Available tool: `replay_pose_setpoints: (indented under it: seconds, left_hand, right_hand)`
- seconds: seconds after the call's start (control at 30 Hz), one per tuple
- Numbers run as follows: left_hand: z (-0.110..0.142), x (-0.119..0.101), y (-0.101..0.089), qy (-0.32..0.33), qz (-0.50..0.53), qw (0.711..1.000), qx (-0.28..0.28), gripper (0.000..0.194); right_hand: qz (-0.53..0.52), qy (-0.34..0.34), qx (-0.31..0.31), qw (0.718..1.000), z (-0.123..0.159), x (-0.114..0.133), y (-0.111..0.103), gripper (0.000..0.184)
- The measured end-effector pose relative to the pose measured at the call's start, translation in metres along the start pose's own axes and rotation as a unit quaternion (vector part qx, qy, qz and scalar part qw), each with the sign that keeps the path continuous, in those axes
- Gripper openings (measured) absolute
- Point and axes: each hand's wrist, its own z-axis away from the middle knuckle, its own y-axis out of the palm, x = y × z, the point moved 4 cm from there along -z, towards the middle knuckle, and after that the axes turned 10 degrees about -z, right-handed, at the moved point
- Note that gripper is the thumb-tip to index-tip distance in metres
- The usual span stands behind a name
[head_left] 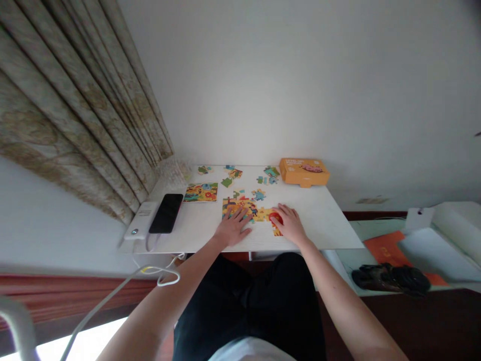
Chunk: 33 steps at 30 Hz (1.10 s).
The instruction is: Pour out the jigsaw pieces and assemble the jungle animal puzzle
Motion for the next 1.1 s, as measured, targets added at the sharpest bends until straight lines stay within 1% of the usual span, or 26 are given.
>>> replay_pose_setpoints:
  seconds: [0.27,0.37,0.47,0.6,0.7,0.8,0.87,0.93,1.0,1.03,1.1]
  left_hand:
    - [-0.001,0.003,0.002,0.008,-0.004,1.0,0.01,0.056]
    - [-0.001,0.002,0.002,0.011,-0.007,1.0,0.012,0.056]
    - [-0.002,0.0,0.002,0.009,-0.006,1.0,0.016,0.057]
    - [-0.006,-0.009,0.003,0.002,0.004,1.0,0.025,0.061]
    - [-0.01,-0.018,0.003,0.003,0.015,1.0,0.019,0.061]
    - [-0.017,-0.022,0.002,-0.011,0.045,0.999,0.005,0.059]
    - [-0.025,-0.021,0.001,-0.033,0.08,0.996,-0.023,0.052]
    - [-0.041,-0.018,-0.002,-0.062,0.126,0.988,-0.067,0.045]
    - [-0.066,-0.016,-0.006,-0.09,0.176,0.973,-0.119,0.041]
    - [-0.083,-0.016,-0.008,-0.103,0.201,0.964,-0.143,0.041]
    - [-0.122,-0.017,-0.012,-0.126,0.243,0.946,-0.173,0.042]
  right_hand:
    - [0.029,-0.013,-0.006,0.999,0.001,0.001,0.003,0.044]
    - [0.045,-0.008,0.015,0.999,0.0,0.001,0.004,0.049]
    - [0.054,0.002,0.049,0.997,-0.001,-0.001,0.007,0.054]
    - [0.047,0.027,0.094,0.994,-0.003,-0.003,0.013,0.057]
    - [0.033,0.029,0.097,0.994,-0.005,-0.005,0.016,0.059]
    - [-0.011,0.02,0.058,0.998,-0.008,-0.017,0.011,0.056]
    - [-0.05,0.023,-0.001,0.998,-0.012,-0.034,0.0,0.054]
    - [-0.066,0.049,-0.076,0.994,-0.014,-0.055,-0.013,0.053]
    - [-0.052,0.083,-0.131,0.986,-0.013,-0.072,-0.022,0.052]
    - [-0.04,0.096,-0.142,0.984,-0.012,-0.077,-0.025,0.05]
    - [-0.017,0.107,-0.133,0.985,-0.011,-0.079,-0.025,0.047]
